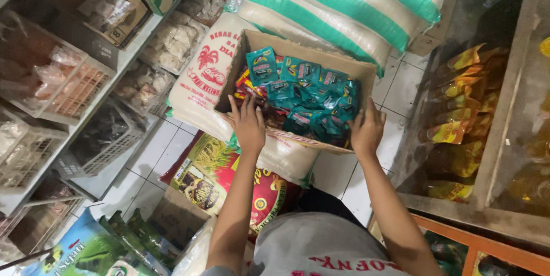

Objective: The person sorts and organizes condiment packets from a box and places them onto a grocery store shelf by hand.

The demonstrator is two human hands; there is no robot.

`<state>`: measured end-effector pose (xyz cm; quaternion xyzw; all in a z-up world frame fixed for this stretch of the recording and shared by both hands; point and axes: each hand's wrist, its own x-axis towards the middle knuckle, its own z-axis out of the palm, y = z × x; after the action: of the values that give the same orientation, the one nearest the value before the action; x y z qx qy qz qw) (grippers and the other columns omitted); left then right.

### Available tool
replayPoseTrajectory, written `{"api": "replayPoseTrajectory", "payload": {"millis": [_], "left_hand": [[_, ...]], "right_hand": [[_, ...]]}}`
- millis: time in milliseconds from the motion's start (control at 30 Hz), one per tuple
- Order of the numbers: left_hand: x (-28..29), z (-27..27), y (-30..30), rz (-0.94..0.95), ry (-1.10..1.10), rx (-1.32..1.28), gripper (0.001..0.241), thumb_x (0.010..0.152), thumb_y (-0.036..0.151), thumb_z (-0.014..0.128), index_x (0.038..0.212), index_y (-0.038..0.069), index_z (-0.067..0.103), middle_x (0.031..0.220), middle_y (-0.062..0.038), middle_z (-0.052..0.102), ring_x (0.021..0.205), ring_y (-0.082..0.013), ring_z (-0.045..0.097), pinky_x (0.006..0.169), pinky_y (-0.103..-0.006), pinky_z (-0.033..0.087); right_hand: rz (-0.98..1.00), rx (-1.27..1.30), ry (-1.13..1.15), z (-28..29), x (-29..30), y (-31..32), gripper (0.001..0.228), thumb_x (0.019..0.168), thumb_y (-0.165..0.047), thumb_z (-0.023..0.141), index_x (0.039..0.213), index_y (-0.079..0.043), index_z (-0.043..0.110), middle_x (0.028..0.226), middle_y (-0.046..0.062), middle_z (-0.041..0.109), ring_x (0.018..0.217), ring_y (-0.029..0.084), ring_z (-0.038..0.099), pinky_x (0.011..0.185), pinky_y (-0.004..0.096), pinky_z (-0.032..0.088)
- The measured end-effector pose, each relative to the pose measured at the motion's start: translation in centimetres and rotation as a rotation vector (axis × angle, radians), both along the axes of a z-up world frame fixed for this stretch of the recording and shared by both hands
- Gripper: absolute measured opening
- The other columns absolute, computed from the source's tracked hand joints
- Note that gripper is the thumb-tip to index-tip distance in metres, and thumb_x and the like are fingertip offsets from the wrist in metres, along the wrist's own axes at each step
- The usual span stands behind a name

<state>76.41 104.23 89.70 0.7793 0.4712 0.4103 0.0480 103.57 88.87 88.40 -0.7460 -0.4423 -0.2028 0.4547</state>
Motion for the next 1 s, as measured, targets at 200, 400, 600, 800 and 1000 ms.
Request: {"api": "replayPoseTrajectory", "payload": {"millis": [200, 400, 600, 800, 1000], "left_hand": [[3.5, 2.0, -0.2, -0.078, 0.017, 0.056, 0.048, 0.105, 0.034, 0.054, 0.139, 0.001, 0.059, 0.152, -0.017, 0.052, 0.154, -0.0393, 0.029, 0.122, -0.0696, 0.004], [5.8, 1.4, -0.4, -0.142, 0.095, 0.120, 0.044, 0.103, 0.028, 0.057, 0.136, -0.001, 0.060, 0.146, -0.018, 0.058, 0.150, -0.0376, 0.037, 0.126, -0.0584, 0.019], [5.3, 1.5, -0.4, -0.108, 0.081, 0.101, 0.044, 0.099, 0.027, 0.058, 0.134, 0.002, 0.063, 0.143, -0.016, 0.061, 0.147, -0.0360, 0.041, 0.124, -0.0576, 0.018], [6.1, 1.8, -0.7, -0.043, 0.102, 0.049, 0.033, 0.098, 0.026, 0.058, 0.122, 0.010, 0.073, 0.132, -0.007, 0.069, 0.139, -0.0306, 0.051, 0.125, -0.0601, 0.012], [6.0, 1.9, -1.1, -0.052, 0.062, 0.095, 0.029, 0.097, 0.024, 0.058, 0.116, 0.011, 0.076, 0.126, -0.006, 0.072, 0.133, -0.0295, 0.056, 0.125, -0.0594, 0.013]], "right_hand": [[0.227, -0.028, -0.209, 4.5, -0.1, 1.4, 0.032, 0.103, -0.006, 0.063, 0.134, -0.010, 0.061, 0.145, 0.014, 0.061, 0.132, 0.037, 0.057, 0.113, 0.046, 0.044], [0.754, -0.147, 0.184, 4.0, 0.3, 7.1, 0.080, 0.078, 0.013, 0.046, 0.154, -0.010, 0.042, 0.157, 0.020, 0.046, 0.140, 0.040, 0.051, 0.114, 0.043, 0.048], [0.599, -0.341, -0.129, 0.5, -0.5, 11.9, 0.068, 0.086, -0.023, 0.077, 0.146, -0.008, 0.050, 0.158, 0.021, 0.033, 0.141, 0.045, 0.036, 0.111, 0.054, 0.033], [0.542, -0.404, -0.050, -1.8, 0.9, 12.3, 0.064, 0.091, -0.036, 0.075, 0.148, -0.015, 0.054, 0.160, 0.011, 0.042, 0.146, 0.036, 0.037, 0.120, 0.051, 0.029], [0.389, -0.342, -0.022, -2.7, 0.4, 12.2, 0.068, 0.084, -0.035, 0.077, 0.146, -0.014, 0.055, 0.156, 0.019, 0.041, 0.148, 0.040, 0.033, 0.115, 0.059, 0.025]]}}
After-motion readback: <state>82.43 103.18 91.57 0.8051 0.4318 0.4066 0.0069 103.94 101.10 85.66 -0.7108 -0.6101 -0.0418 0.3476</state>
